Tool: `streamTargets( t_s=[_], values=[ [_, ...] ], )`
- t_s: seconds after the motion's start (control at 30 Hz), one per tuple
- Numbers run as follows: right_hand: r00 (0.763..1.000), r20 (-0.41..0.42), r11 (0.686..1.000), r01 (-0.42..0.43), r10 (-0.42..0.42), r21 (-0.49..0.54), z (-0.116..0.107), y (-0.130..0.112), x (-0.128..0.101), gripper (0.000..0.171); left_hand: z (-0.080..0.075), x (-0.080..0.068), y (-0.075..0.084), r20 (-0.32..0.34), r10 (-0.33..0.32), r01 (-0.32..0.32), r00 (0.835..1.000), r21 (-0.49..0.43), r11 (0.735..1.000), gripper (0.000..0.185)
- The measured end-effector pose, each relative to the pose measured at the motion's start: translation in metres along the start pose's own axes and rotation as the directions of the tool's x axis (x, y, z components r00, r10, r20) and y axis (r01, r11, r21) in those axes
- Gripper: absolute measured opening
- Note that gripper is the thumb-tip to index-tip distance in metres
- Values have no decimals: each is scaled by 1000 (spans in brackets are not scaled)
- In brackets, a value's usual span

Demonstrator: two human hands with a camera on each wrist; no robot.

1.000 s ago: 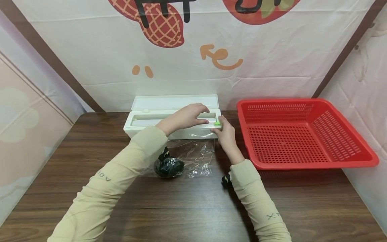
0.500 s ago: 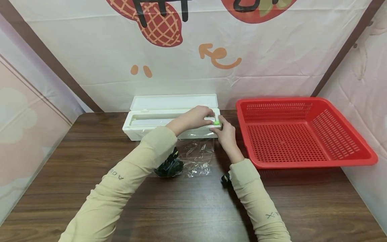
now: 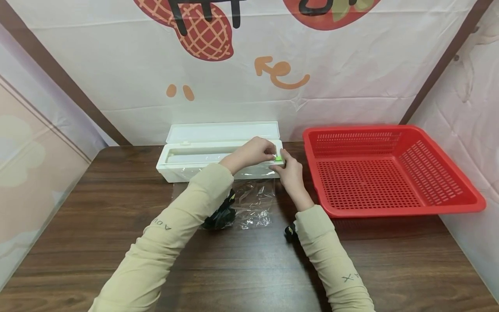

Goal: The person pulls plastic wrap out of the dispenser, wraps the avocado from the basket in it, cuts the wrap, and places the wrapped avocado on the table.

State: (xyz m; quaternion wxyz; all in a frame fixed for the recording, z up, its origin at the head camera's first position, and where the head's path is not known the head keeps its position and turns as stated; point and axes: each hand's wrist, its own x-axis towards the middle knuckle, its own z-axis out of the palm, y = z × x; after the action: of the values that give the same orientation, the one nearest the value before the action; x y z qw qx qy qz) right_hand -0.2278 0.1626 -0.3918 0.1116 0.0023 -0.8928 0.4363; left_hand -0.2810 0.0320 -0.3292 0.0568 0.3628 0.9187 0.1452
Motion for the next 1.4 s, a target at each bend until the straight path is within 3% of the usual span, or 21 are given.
streamTargets(
  t_s=[0.27, 0.83, 1.4],
  values=[
    [999, -19, 999, 46, -47, -29, 1, 0, 0, 49, 5, 5, 3, -6, 23, -23, 1000, -4, 1000, 10],
    [999, -19, 998, 29, -30, -51, -1, -3, -1, 55, 8, 5, 10, -91, -17, 20, 996, 28, 999, 10],
    [1000, -7, 999, 10, -10, -48, -3, -3, -1, 59, 4, 8, 14, -55, -79, 81, 995, 37, 996, 9]
  ],
)
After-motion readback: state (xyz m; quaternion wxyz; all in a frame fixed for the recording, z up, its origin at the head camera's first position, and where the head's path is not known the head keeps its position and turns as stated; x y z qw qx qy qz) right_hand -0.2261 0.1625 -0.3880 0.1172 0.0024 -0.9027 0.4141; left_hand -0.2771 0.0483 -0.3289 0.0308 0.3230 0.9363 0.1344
